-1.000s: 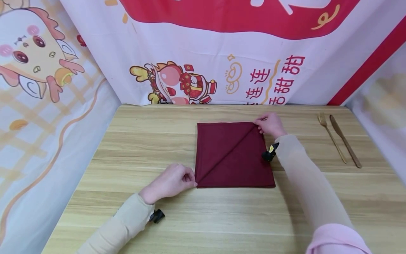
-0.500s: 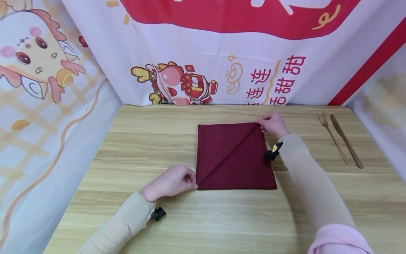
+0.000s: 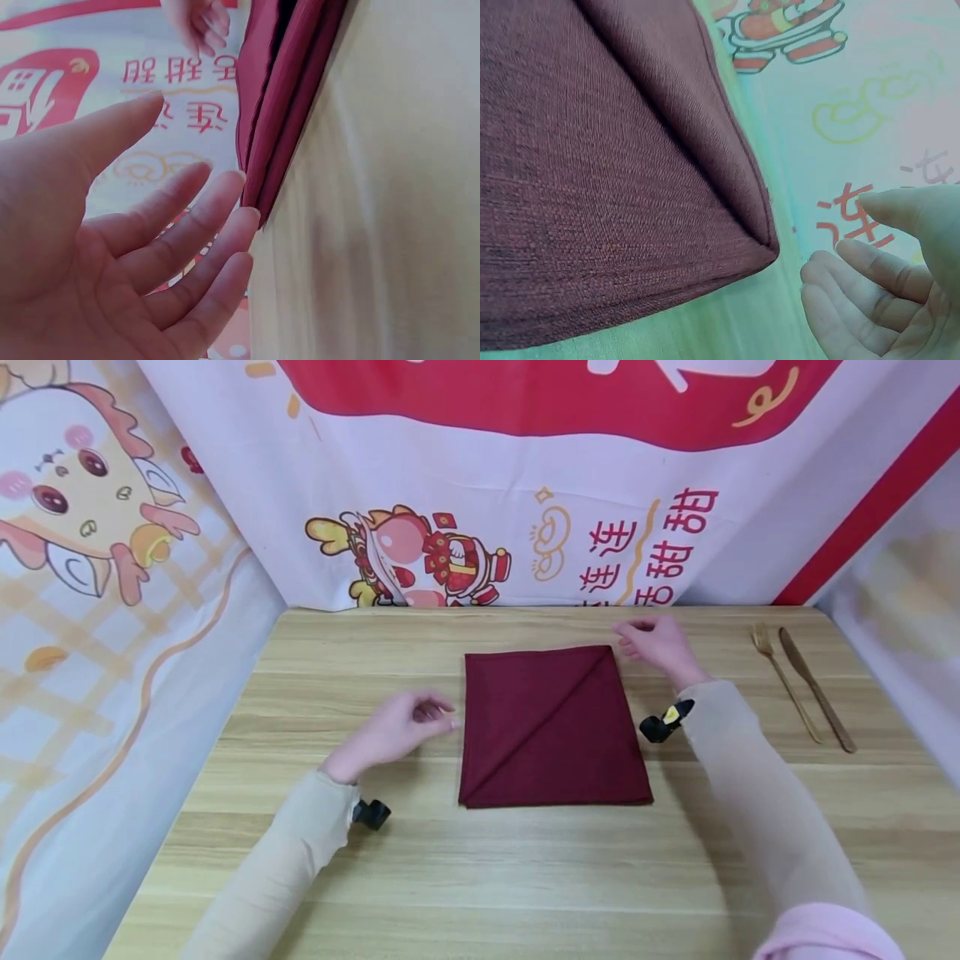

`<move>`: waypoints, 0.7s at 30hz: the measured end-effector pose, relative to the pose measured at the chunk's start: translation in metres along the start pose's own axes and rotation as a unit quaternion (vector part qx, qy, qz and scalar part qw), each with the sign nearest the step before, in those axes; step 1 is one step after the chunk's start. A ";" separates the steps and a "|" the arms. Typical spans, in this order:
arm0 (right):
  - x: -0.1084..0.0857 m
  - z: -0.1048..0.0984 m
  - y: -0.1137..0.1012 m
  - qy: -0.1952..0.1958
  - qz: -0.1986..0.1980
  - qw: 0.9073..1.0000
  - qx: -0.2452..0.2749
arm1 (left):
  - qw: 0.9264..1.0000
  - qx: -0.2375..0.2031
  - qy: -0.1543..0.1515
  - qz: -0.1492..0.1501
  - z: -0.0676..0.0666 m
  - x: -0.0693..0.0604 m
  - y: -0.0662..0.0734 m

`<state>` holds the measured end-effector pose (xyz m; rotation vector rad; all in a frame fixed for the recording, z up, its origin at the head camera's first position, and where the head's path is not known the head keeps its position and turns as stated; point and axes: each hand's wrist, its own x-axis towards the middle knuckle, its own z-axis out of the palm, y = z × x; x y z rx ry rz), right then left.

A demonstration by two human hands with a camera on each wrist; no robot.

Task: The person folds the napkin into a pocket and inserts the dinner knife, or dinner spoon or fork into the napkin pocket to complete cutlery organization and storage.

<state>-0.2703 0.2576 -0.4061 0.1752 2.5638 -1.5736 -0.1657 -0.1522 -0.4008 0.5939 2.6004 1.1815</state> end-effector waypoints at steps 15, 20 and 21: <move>-0.042 0.009 -0.017 0.006 -0.098 0.993 -0.069 | 0.997 -0.016 0.077 -0.009 -0.022 0.050 0.001; -0.060 0.017 -0.025 -0.015 -0.104 0.991 -0.082 | 0.996 -0.020 0.088 -0.011 -0.026 0.063 0.002; -0.064 0.019 -0.026 -0.020 -0.105 0.991 -0.082 | 0.996 -0.020 0.088 -0.013 -0.027 0.066 0.001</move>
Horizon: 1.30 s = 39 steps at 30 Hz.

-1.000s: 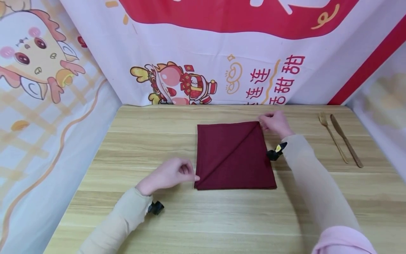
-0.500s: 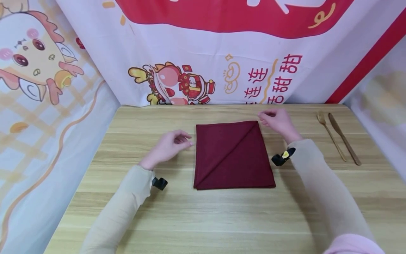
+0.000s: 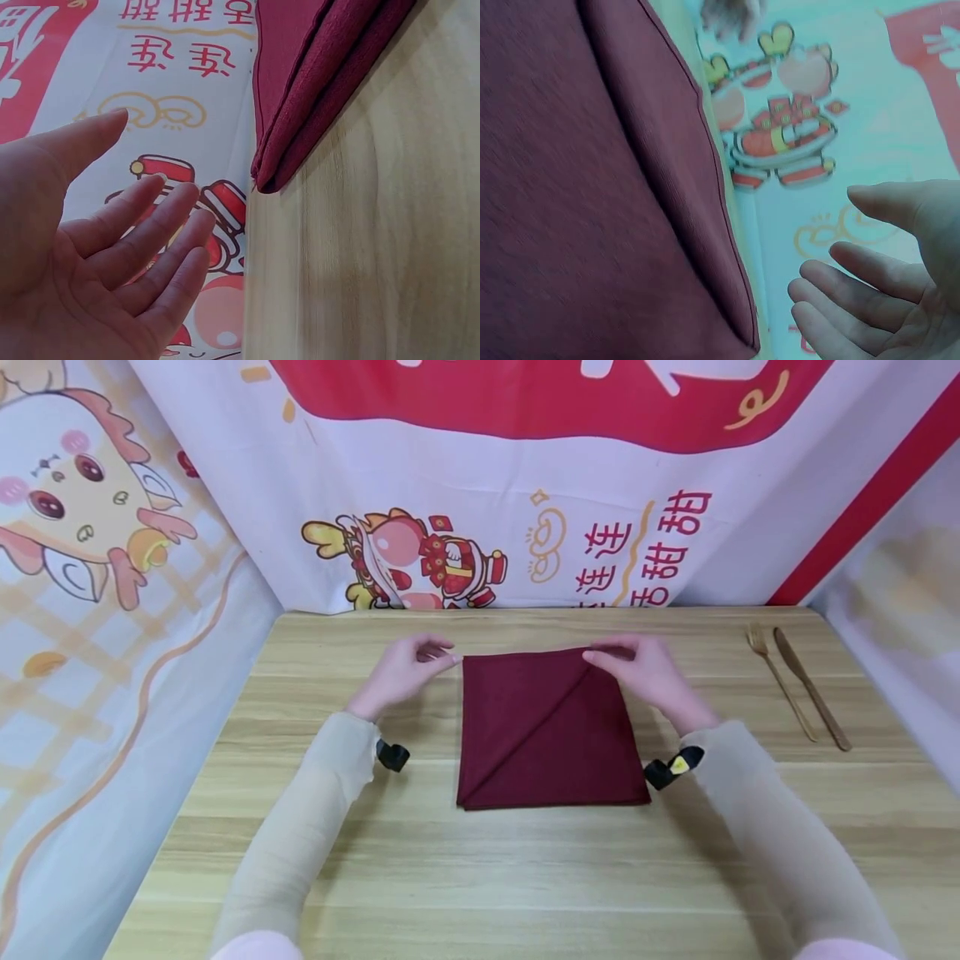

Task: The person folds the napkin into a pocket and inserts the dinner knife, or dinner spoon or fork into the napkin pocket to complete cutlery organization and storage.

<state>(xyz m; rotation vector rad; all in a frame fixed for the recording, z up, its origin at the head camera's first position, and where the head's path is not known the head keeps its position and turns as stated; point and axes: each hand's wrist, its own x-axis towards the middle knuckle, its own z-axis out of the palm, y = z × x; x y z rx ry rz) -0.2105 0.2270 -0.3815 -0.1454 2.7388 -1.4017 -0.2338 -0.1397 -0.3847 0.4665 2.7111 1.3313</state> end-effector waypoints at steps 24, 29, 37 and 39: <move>-0.080 0.092 -0.045 -0.170 -0.186 0.968 0.012 | 0.999 -0.011 -0.018 -0.045 0.007 0.049 -0.028; -0.088 0.113 -0.048 -0.202 -0.196 0.959 0.010 | 0.998 -0.011 -0.021 -0.057 0.015 0.049 -0.038; -0.091 0.139 -0.048 -0.225 -0.211 0.951 -0.006 | 0.997 0.020 -0.032 -0.074 0.023 0.045 -0.038; -0.091 0.142 -0.048 -0.227 -0.212 0.951 -0.018 | 0.996 0.024 -0.038 -0.078 0.023 0.045 -0.038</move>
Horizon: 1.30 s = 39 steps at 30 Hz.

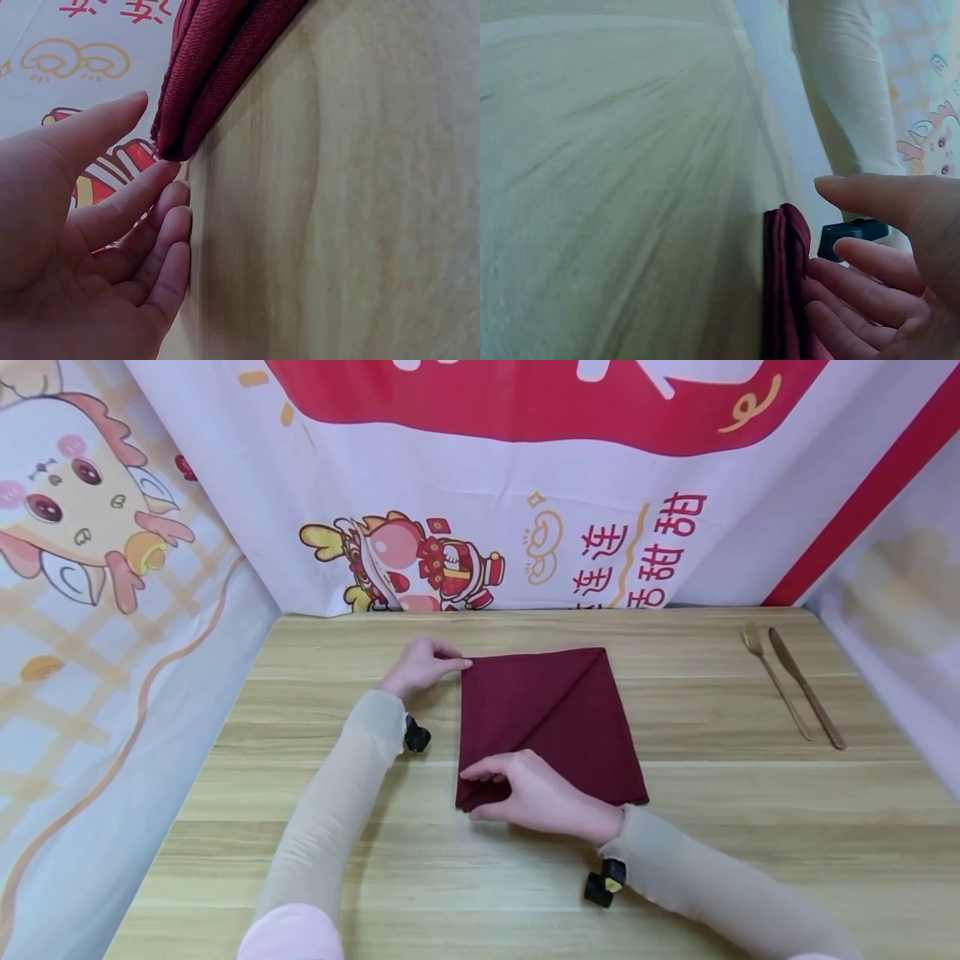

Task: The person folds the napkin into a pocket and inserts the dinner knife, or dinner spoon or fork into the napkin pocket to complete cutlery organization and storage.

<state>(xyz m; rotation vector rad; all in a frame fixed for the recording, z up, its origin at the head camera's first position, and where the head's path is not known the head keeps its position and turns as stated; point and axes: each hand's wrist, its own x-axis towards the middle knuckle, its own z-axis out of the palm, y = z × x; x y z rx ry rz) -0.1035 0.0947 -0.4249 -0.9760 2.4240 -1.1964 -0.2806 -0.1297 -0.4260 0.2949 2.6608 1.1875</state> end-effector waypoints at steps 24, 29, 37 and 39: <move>0.019 0.014 0.000 0.020 0.008 0.993 -0.118 | 0.999 -0.028 -0.030 0.011 0.009 0.001 0.003; 0.019 0.011 -0.001 -0.006 0.026 0.995 -0.099 | 0.999 -0.029 -0.034 0.013 0.007 -0.001 0.000; 0.022 0.012 0.003 0.015 0.007 0.993 -0.113 | 0.999 -0.021 -0.028 0.022 0.006 -0.003 0.001; 0.024 0.011 0.004 0.018 0.002 0.994 -0.108 | 0.999 -0.020 -0.026 0.022 0.006 -0.003 0.001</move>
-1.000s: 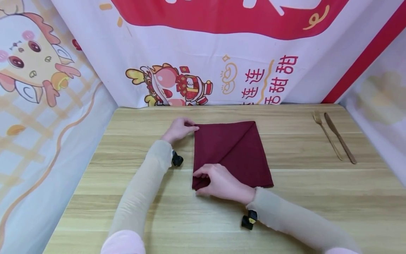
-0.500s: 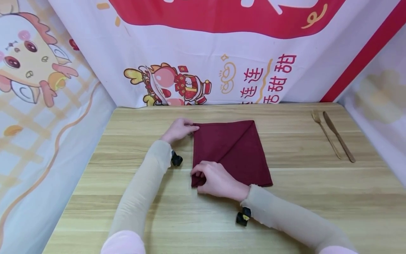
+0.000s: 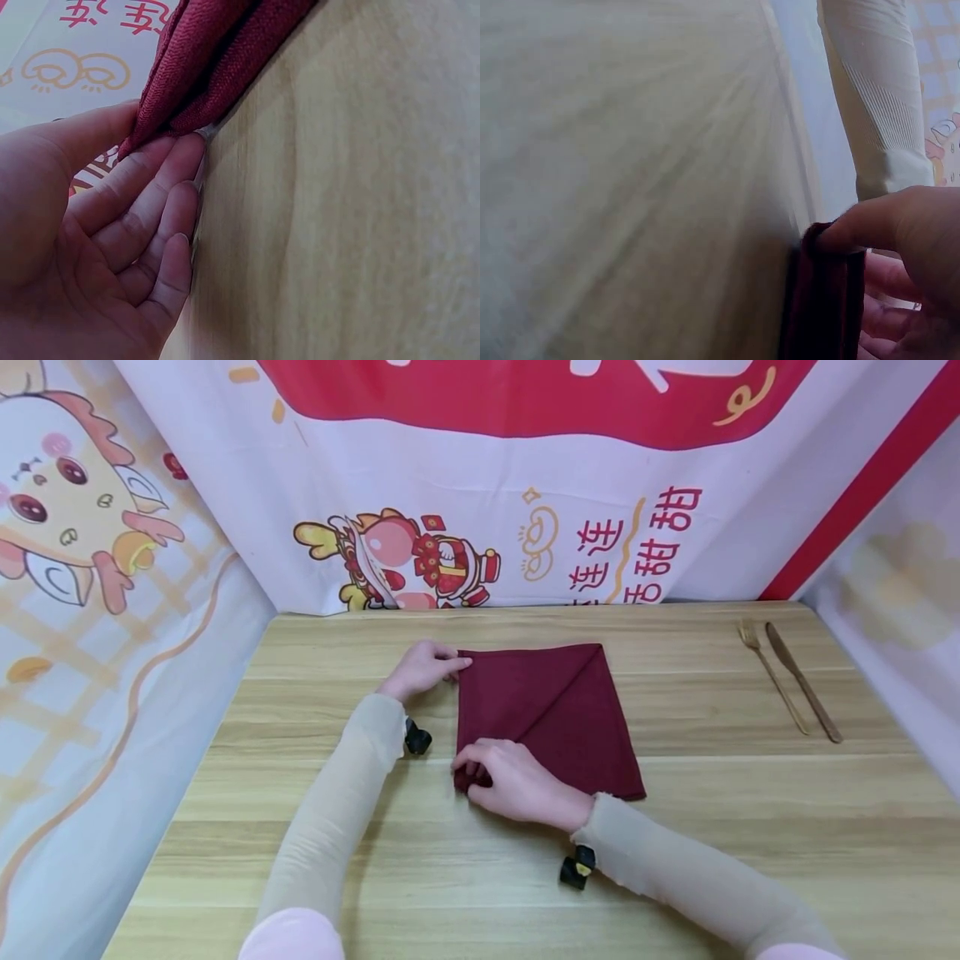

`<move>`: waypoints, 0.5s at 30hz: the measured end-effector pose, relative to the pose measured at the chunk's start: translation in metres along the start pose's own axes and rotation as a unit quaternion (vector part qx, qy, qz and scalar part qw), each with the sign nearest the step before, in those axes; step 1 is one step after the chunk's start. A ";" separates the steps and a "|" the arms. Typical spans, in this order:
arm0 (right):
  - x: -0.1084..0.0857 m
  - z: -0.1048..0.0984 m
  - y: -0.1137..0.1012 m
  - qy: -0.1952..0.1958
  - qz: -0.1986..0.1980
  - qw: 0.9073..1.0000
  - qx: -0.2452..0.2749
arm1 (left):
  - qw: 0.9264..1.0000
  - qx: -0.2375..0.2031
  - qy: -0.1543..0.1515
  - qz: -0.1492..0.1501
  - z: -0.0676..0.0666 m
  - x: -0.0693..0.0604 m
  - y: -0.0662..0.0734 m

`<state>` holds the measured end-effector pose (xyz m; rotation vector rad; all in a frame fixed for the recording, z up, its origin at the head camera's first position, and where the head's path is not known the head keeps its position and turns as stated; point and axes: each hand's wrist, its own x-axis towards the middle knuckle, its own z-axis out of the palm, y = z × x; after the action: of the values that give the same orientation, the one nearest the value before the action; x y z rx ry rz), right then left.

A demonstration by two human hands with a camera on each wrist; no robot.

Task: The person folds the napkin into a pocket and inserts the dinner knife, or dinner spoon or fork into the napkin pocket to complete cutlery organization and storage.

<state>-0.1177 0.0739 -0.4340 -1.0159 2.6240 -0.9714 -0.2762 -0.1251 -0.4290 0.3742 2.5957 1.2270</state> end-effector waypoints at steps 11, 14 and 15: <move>0.000 -0.007 0.006 0.028 -0.008 1.000 0.012 | 1.000 0.000 0.010 -0.003 0.003 0.000 0.001; -0.002 -0.008 0.006 0.042 -0.016 0.999 0.023 | 1.000 -0.003 0.022 -0.010 0.006 0.001 0.001; -0.002 -0.008 0.006 0.047 -0.019 0.998 0.029 | 1.000 -0.008 0.026 -0.015 0.007 0.002 0.000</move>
<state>-0.1223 0.0833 -0.4316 -1.0345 2.6428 -1.1236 -0.2754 -0.1194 -0.4333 0.3028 2.6232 1.2633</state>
